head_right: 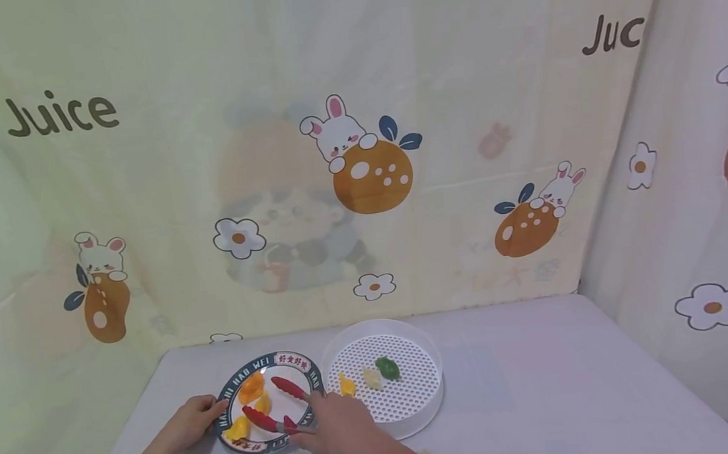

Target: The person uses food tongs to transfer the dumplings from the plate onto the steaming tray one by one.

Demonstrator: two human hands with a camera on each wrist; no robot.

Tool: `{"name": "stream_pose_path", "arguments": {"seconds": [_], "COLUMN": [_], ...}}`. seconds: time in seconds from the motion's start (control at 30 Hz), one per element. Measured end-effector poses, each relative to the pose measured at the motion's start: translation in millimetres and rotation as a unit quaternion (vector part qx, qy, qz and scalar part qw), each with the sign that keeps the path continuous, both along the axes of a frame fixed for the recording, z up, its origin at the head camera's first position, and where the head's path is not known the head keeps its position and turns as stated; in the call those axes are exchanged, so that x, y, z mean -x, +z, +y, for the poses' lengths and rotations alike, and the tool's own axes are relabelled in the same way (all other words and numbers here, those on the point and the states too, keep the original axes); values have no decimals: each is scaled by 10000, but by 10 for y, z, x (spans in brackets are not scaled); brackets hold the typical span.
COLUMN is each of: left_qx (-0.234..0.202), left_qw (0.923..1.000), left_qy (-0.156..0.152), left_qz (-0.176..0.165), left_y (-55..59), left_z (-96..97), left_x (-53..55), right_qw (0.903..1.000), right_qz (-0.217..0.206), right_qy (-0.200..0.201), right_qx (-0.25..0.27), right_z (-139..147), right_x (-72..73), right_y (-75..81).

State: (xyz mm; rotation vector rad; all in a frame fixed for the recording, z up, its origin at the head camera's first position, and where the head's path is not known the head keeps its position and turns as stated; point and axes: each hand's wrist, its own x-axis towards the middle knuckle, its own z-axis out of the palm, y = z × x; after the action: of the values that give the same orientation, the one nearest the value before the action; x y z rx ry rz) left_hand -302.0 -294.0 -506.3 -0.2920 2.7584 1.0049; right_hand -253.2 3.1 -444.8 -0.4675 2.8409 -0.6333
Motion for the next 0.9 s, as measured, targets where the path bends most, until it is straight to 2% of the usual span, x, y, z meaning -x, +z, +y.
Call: {"name": "stream_pose_path", "arguments": {"seconds": [0.37, 0.67, 0.9], "left_qx": [-24, -86, -82], "left_qw": [10000, 9999, 10000], "left_qy": [-15, 0, 44], "left_qz": [91, 85, -16], "left_y": [9, 57, 34], "left_z": [6, 28, 20], "left_x": [-5, -22, -18], "right_qw": [9994, 9998, 9997], "right_qz": [145, 29, -17], "right_qy": [255, 203, 215], "right_qx": [-158, -84, -82], "right_z": [-2, 20, 18], "right_x": [-15, 19, -13], "right_y": [-131, -113, -110]}}
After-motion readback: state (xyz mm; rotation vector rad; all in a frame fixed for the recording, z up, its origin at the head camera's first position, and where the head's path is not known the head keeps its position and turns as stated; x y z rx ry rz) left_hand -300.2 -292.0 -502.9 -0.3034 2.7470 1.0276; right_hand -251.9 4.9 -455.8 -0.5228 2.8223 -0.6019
